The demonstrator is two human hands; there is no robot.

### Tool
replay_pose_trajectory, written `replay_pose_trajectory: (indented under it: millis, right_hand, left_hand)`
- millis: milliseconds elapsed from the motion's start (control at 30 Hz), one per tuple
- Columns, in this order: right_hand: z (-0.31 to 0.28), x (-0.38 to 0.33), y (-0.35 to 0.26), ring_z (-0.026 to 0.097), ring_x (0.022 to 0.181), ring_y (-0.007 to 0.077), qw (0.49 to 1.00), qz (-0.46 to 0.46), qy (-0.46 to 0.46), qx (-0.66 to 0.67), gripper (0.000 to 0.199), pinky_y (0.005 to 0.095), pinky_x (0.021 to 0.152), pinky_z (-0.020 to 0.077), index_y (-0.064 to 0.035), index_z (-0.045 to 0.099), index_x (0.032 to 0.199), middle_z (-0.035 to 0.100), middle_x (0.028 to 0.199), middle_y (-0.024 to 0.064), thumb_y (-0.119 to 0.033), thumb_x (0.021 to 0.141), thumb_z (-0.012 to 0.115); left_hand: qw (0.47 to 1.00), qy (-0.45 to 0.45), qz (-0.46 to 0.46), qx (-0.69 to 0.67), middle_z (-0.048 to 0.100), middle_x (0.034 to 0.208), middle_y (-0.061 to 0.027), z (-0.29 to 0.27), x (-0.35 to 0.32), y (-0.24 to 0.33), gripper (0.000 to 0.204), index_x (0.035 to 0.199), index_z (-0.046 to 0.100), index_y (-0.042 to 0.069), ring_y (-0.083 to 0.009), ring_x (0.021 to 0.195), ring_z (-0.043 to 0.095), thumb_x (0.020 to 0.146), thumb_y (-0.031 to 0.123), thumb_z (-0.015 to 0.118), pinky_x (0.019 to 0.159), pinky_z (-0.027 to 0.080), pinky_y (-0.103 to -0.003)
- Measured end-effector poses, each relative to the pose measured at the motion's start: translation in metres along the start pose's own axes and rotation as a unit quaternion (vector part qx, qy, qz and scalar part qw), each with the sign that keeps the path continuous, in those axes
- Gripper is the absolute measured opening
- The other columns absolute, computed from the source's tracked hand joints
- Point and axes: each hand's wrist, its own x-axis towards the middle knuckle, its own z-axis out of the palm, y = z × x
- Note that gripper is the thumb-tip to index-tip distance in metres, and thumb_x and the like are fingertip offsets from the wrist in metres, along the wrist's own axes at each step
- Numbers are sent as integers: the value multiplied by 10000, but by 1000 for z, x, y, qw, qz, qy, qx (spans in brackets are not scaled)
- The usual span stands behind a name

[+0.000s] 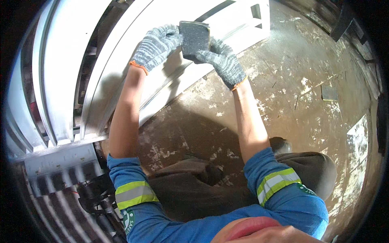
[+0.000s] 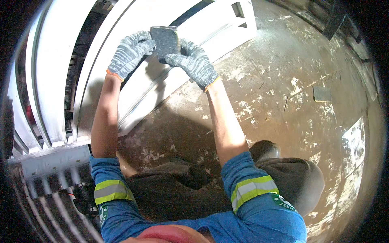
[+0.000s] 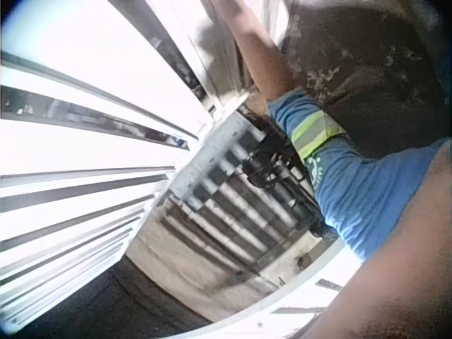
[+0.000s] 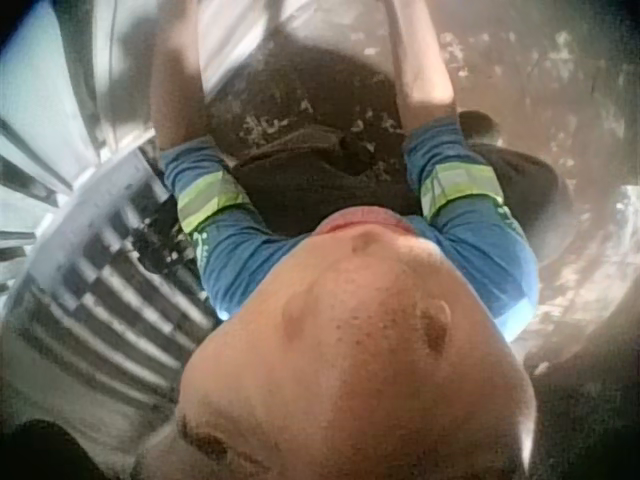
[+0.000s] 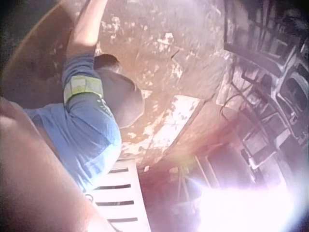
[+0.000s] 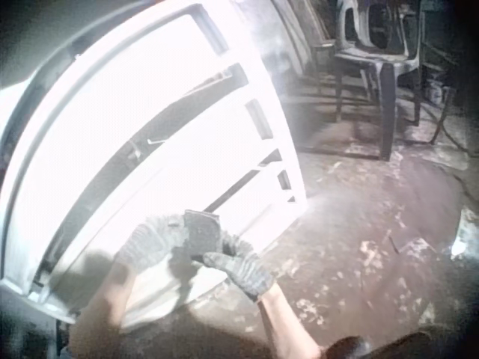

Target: The person kneels on the floor and uses a sanding block to sand the edges and flat surfaces of white wooden trim pieces. The person repeatedly rubs the sanding block along the trim's length and corners.

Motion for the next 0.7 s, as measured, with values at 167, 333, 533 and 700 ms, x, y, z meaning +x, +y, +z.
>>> replay_pose_trajectory:
  millis: [167, 333, 533, 700]
  right_hand:
    - [1, -2, -7, 621, 903, 125, 994, 14, 55, -97, 324, 281, 802, 509, 6, 636, 1105, 688, 952, 79, -153, 828, 692]
    - [-1, 10, 3, 633, 909, 189, 912, -237, 100, -318, 268, 312, 790, 512, -108, 677, 1090, 680, 981, 65, -64, 833, 617]
    - [-18, 46, 11, 590, 1023, 279, 601, -433, 54, -670, 451, 432, 963, 416, -178, 636, 1152, 643, 1068, 83, -28, 733, 557]
    - [0, 59, 38, 568, 1084, 306, 522, -444, -49, -727, 405, 476, 996, 396, -98, 600, 1164, 617, 1125, 132, -97, 762, 546]
  left_hand:
    - [995, 89, -1, -42, 680, 844, -83, 10, 0, 30, 216, 983, 652, 12, -140, 790, 627, 841, 175, 663, 740, 505, -278]
    - [929, 369, 26, -27, 689, 932, -92, -33, -31, 4, 200, 1040, 661, 33, -155, 854, 642, 860, 120, 651, 793, 507, -281]
    - [855, 491, -55, -154, 653, 807, -116, -98, -66, 41, 50, 844, 639, 15, -226, 742, 625, 834, 22, 590, 652, 513, -300]
    - [843, 522, 116, 60, 661, 846, -117, -88, -66, 0, 132, 957, 636, 32, -234, 784, 636, 835, 57, 591, 710, 517, -319]
